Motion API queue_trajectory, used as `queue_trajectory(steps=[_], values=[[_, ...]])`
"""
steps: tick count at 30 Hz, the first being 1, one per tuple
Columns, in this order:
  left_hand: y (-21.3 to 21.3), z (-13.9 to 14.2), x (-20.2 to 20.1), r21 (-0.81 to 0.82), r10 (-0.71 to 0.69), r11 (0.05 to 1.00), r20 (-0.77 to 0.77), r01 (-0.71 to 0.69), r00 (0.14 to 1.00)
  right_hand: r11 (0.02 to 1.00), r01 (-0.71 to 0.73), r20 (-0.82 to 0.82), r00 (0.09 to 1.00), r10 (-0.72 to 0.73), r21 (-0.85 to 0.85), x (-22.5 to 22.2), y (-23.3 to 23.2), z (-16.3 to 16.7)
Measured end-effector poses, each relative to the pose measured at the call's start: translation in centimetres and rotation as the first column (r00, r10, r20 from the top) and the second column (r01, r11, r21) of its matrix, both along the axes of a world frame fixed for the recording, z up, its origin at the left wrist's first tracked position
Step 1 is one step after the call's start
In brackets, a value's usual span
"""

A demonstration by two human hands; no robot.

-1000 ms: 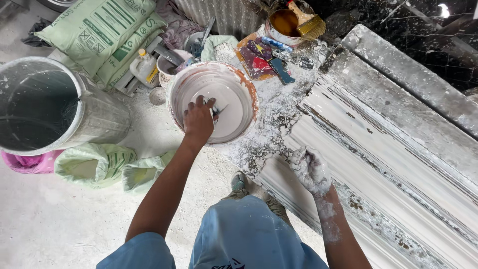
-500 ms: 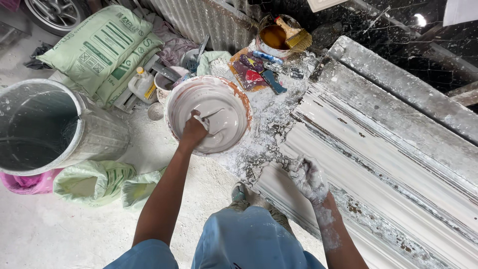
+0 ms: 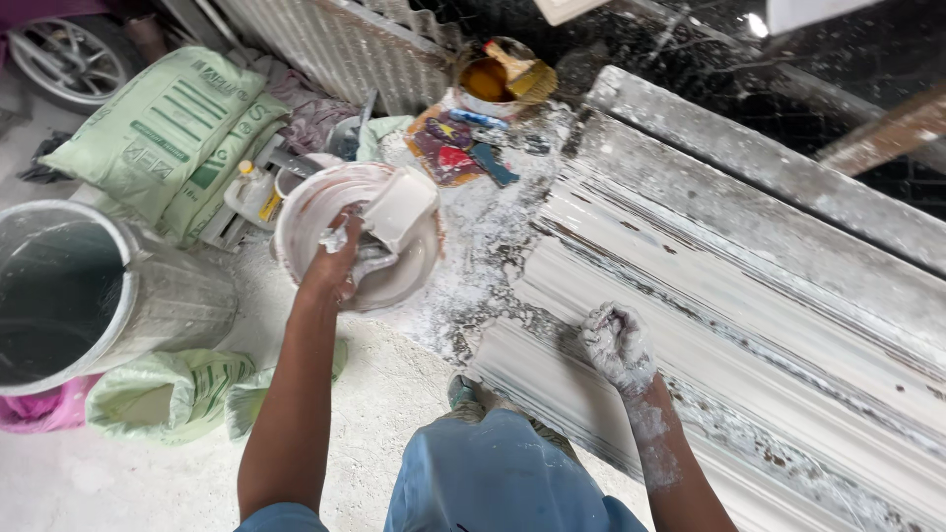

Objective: The person pours water into a basin, scoops gypsum casting powder from bags into it, and mixes a white paste by hand. They then scoop the paste and spread it by hand over the grooved surface of wooden mold frames, working the paste into the channels.

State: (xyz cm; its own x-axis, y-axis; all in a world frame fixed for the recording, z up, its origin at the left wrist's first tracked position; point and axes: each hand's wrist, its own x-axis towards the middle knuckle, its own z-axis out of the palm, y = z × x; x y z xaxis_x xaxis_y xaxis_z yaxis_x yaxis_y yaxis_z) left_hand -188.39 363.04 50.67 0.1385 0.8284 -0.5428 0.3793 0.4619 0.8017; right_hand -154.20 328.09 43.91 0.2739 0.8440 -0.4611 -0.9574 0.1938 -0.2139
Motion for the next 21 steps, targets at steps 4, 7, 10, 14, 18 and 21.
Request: queue_trajectory(steps=[4,7,10,14,18,21], values=[[-3.4,3.8,4.0,0.23,-0.266,0.961,0.595,0.156,0.759,0.997,0.07,0.03,0.997,-0.071,0.029,2.5,-3.7,-0.5],[-5.1,4.7,8.1,0.209,-0.277,0.961,0.686,0.182,0.673,0.99,0.124,-0.018,0.992,-0.123,0.062,4.6,-7.3,-0.9],[-6.8,4.2,13.0,0.156,-0.24,0.97,0.743,0.186,0.625,0.977,0.185,-0.042,0.983,-0.181,0.106,6.8,-11.3,-1.1],[-8.3,1.8,19.5,0.097,-0.216,0.97,0.76,0.221,0.613,0.954,0.289,-0.073,0.956,-0.283,0.085,9.5,-16.6,-1.6],[-8.3,-1.8,24.4,0.087,-0.226,0.966,0.742,0.244,0.631,0.917,0.399,-0.079,0.914,-0.398,-0.009,11.4,-19.4,-2.1],[-6.6,-5.3,27.5,0.086,-0.217,0.972,0.682,0.219,0.698,0.896,0.444,-0.054,0.895,-0.443,-0.004,12.0,-19.7,-2.0]])
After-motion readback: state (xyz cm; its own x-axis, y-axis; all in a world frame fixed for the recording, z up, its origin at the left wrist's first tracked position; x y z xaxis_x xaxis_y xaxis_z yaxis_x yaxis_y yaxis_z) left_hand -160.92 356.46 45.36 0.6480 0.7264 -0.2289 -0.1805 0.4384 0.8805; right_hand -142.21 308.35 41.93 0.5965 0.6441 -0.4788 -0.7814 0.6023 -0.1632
